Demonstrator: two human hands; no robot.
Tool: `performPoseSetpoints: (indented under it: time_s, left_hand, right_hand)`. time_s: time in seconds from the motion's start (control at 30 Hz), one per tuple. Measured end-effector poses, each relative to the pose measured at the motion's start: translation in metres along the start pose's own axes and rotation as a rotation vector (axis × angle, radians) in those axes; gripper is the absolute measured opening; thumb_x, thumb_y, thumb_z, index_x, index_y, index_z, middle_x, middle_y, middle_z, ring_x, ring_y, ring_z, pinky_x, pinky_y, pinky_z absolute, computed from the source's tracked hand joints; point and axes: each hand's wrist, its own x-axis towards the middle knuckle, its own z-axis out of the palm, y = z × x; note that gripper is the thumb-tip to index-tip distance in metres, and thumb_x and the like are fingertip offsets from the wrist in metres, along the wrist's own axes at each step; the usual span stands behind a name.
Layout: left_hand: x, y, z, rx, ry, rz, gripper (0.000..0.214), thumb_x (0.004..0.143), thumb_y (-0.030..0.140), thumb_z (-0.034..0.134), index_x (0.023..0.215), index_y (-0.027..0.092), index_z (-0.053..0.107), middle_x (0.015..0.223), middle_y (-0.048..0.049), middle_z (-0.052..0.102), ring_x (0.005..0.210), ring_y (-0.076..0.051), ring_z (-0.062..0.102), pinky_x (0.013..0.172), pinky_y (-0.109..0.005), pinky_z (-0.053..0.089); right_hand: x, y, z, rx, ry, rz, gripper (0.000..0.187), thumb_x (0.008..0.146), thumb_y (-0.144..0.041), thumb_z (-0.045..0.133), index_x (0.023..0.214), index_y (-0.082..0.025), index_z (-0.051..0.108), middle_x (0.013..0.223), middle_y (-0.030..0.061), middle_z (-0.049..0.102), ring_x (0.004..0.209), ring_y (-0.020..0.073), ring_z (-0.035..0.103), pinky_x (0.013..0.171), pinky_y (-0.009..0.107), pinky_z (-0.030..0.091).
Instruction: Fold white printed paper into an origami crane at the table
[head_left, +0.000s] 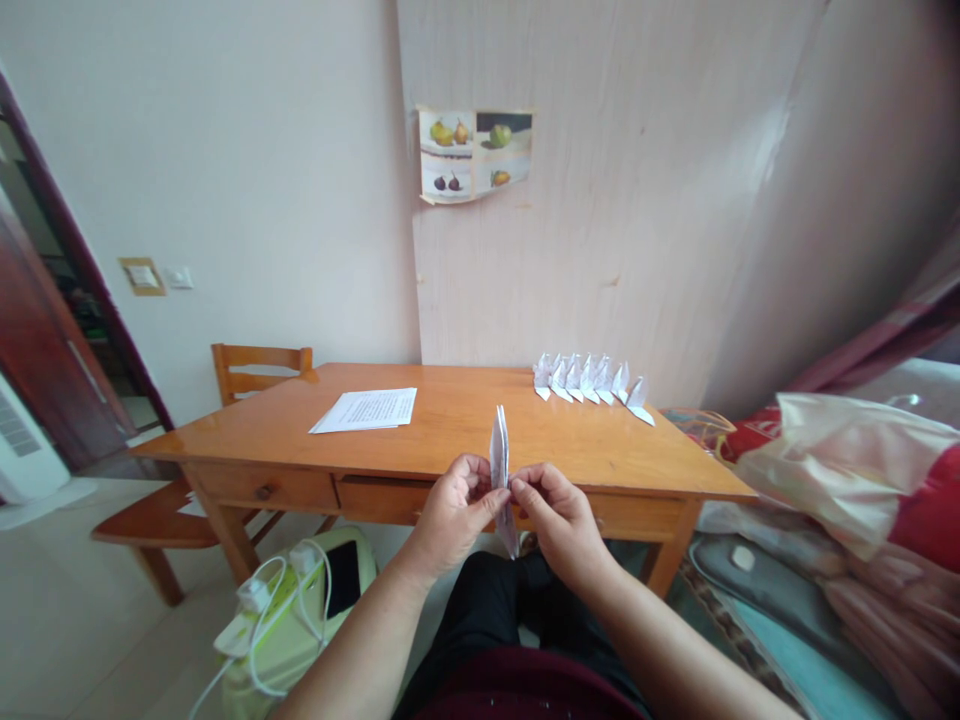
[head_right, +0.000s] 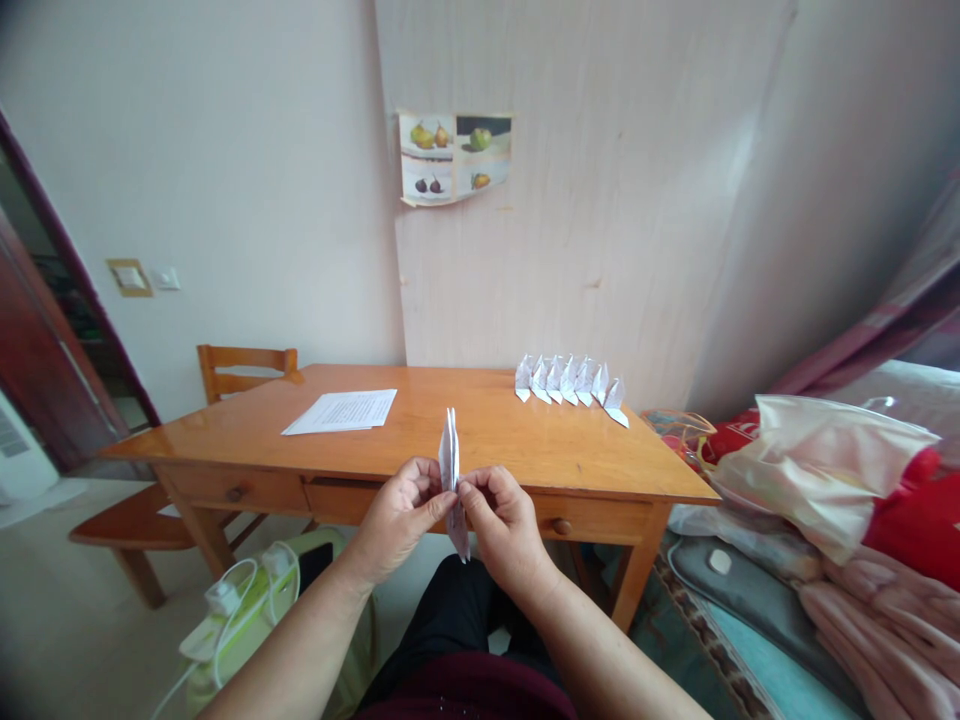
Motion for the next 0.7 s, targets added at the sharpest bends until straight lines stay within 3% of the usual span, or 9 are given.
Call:
performPoseSetpoints:
  time_s: [0.3, 0.5, 0.7]
  left_hand:
    - [-0.001, 0.006, 0.000, 0.024, -0.001, -0.005, 0.020, 0.086, 0.029, 0.067, 0.096, 0.017, 0.054, 0.086, -0.0025, 0.066, 0.082, -0.015, 0.062, 0.076, -0.026, 0.048]
    - [0.000, -0.004, 0.002, 0.271, 0.115, 0.064, 0.014, 0.087, 0.025, 0.062, 0.088, 0.019, 0.051, 0.074, 0.0019, 0.060, 0.065, -0.012, 0.055, 0.062, -0.022, 0.043]
    - [-0.002, 0.002, 0.005, 0.508, 0.163, 0.156, 0.005, 0.088, 0.024, 0.059, 0.088, 0.019, 0.056, 0.078, -0.0001, 0.065, 0.071, -0.015, 0.060, 0.067, -0.025, 0.045]
  right_hand:
    - [0.000, -0.004, 0.000, 0.007, 0.001, 0.049, 0.027, 0.088, -0.045, 0.065, 0.085, -0.018, 0.061, 0.075, 0.0020, 0.063, 0.067, 0.0147, 0.056, 0.063, 0.027, 0.047]
    - [-0.002, -0.004, 0.002, -0.014, -0.027, 0.037, 0.020, 0.088, -0.038, 0.063, 0.090, -0.019, 0.062, 0.075, 0.0010, 0.063, 0.063, 0.0136, 0.056, 0.059, 0.026, 0.047]
    - [-0.001, -0.001, 0.003, -0.056, -0.023, 0.026, 0.018, 0.088, -0.036, 0.063, 0.091, -0.018, 0.063, 0.077, 0.0024, 0.065, 0.066, 0.0153, 0.060, 0.061, 0.028, 0.050]
